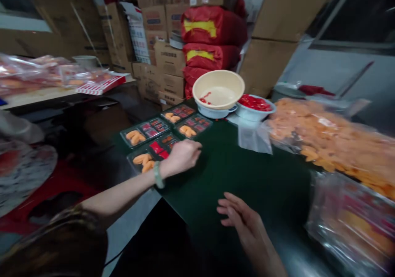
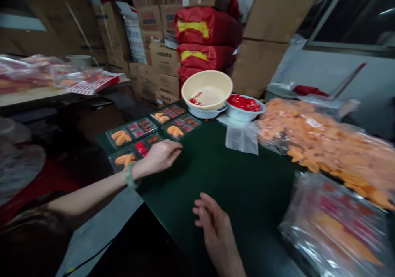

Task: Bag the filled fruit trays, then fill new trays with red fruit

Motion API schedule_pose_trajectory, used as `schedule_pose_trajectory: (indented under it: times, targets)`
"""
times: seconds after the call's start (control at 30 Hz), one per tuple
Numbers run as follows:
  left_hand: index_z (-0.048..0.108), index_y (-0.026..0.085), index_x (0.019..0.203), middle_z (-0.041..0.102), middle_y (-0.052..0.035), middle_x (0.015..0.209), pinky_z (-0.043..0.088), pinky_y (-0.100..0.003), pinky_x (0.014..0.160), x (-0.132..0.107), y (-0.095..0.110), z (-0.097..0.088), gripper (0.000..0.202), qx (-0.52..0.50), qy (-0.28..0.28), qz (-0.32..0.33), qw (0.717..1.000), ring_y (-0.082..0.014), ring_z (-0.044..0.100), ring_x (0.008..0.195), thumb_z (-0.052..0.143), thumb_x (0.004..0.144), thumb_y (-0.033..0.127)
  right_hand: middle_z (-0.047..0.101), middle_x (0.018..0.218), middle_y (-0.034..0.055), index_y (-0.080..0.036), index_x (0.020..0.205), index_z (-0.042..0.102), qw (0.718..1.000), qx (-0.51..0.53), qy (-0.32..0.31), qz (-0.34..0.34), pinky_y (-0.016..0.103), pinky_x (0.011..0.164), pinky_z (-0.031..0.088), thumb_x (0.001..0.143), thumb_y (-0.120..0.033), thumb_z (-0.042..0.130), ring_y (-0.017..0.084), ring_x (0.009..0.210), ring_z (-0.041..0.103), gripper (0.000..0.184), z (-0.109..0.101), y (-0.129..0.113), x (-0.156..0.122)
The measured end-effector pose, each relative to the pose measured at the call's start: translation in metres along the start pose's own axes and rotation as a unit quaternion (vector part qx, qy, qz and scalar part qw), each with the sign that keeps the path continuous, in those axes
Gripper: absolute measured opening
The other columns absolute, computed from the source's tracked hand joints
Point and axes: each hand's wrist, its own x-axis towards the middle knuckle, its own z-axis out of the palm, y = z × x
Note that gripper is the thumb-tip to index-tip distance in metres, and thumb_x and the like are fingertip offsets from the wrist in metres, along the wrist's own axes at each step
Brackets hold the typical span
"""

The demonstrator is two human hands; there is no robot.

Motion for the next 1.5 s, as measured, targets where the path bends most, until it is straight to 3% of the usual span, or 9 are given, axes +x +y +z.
schedule_pose_trajectory:
  times: [0.2, 0.5, 0.67, 0.87, 1.0, 1.1, 1.2, 1.33, 1.5]
  targets:
    - [0.062, 0.014, 0.101, 0.064, -0.0127, 0.100, 0.043, -0.038, 0.077, -0.088, -0.099, -0.040, 0.028, 0.188, 0.078, -0.164, 0.965, -0.0260, 0.054, 0.093, 0.041, 0.084, 0.022, 0.057, 0.117, 0.0207, -0.011, 0.112, 0.047, 0.952, 0.199, -0.091, 0.212, 0.040, 0.081, 0.053, 0.080, -0.024, 0.062, 0.027, 0.099, 0.063, 0.038, 0.081, -0.040, 0.062]
    - [0.052, 0.021, 0.123, 0.048, -0.0131, 0.126, 0.042, -0.041, 0.083, -0.094, -0.125, -0.038, 0.055, 0.111, 0.023, -0.164, 0.980, -0.0301, 0.049, 0.107, 0.055, 0.077, 0.051, 0.065, 0.093, 0.0179, -0.012, 0.084, 0.049, 0.946, 0.198, -0.095, 0.239, 0.037, 0.072, 0.054, 0.082, -0.009, 0.055, 0.022, 0.076, 0.068, 0.007, 0.125, -0.054, 0.110]
    - [0.058, 0.019, 0.117, 0.053, -0.0123, 0.109, 0.043, -0.037, 0.083, -0.095, -0.086, -0.013, 0.053, 0.061, 0.009, -0.082, 0.995, -0.0262, 0.050, 0.098, 0.061, 0.074, 0.049, 0.065, 0.076, 0.0082, -0.013, 0.082, 0.053, 0.967, 0.120, -0.050, 0.219, 0.029, 0.051, 0.054, 0.081, -0.015, 0.057, 0.017, 0.063, 0.065, 0.005, 0.105, -0.045, 0.096]
    - [0.061, 0.022, 0.110, 0.045, -0.0169, 0.121, 0.040, -0.045, 0.082, -0.098, -0.007, 0.037, 0.041, 0.031, 0.026, -0.021, 0.999, -0.0331, 0.044, 0.108, 0.059, 0.076, 0.045, 0.051, 0.045, -0.0050, -0.017, 0.068, 0.049, 0.977, -0.048, 0.119, 0.170, 0.016, 0.029, 0.038, 0.066, -0.016, 0.070, 0.009, 0.036, 0.049, 0.021, 0.036, -0.024, 0.061]
    - [0.054, 0.015, 0.119, 0.032, -0.0238, 0.138, 0.030, -0.056, 0.092, -0.101, 0.019, 0.051, 0.075, 0.008, 0.015, 0.103, 0.995, -0.0432, 0.023, 0.128, 0.061, 0.065, 0.065, 0.047, 0.041, -0.0077, -0.019, 0.069, 0.046, 0.970, 0.015, 0.186, 0.155, 0.016, 0.028, 0.033, 0.059, -0.021, 0.074, 0.008, 0.033, 0.043, 0.030, 0.013, -0.028, 0.048]
    - [0.049, 0.013, 0.125, 0.040, -0.0237, 0.134, 0.028, -0.058, 0.092, -0.099, 0.030, 0.053, 0.082, 0.008, 0.000, 0.183, 0.983, -0.0435, 0.027, 0.126, 0.063, 0.064, 0.064, 0.048, 0.044, -0.0069, -0.019, 0.066, 0.045, 0.972, 0.112, 0.153, 0.139, 0.017, 0.031, 0.032, 0.054, -0.025, 0.076, 0.007, 0.035, 0.040, 0.034, 0.015, -0.044, 0.042]
    - [0.051, 0.010, 0.121, 0.052, -0.0192, 0.125, 0.034, -0.049, 0.089, -0.093, 0.033, 0.048, 0.042, 0.008, 0.054, 0.178, 0.983, -0.0337, 0.042, 0.118, 0.047, 0.087, 0.034, 0.050, 0.050, -0.0060, -0.018, 0.070, 0.048, 0.978, 0.168, 0.080, 0.088, 0.019, 0.034, 0.031, 0.056, -0.033, 0.076, 0.006, 0.038, 0.040, 0.035, 0.018, -0.063, 0.038]
    - [0.058, 0.012, 0.109, 0.063, -0.0147, 0.108, 0.040, -0.039, 0.085, -0.082, 0.020, 0.035, 0.031, -0.039, 0.196, 0.132, 0.971, -0.0248, 0.054, 0.106, 0.034, 0.091, 0.020, 0.055, 0.062, -0.0024, -0.018, 0.089, 0.059, 0.997, -0.032, 0.061, -0.041, 0.022, 0.043, 0.034, 0.073, -0.043, 0.061, 0.009, 0.046, 0.046, 0.030, 0.003, -0.063, 0.044]
    - [0.059, 0.016, 0.104, 0.065, -0.0119, 0.103, 0.043, -0.035, 0.083, -0.079, -0.008, 0.016, 0.027, -0.061, 0.301, 0.071, 0.949, -0.0211, 0.058, 0.098, 0.037, 0.090, 0.024, 0.059, 0.080, 0.0023, -0.021, 0.082, 0.066, 0.829, -0.549, 0.043, -0.092, 0.025, 0.056, 0.035, 0.078, -0.029, 0.061, 0.015, 0.070, 0.055, 0.011, -0.015, -0.029, 0.062]
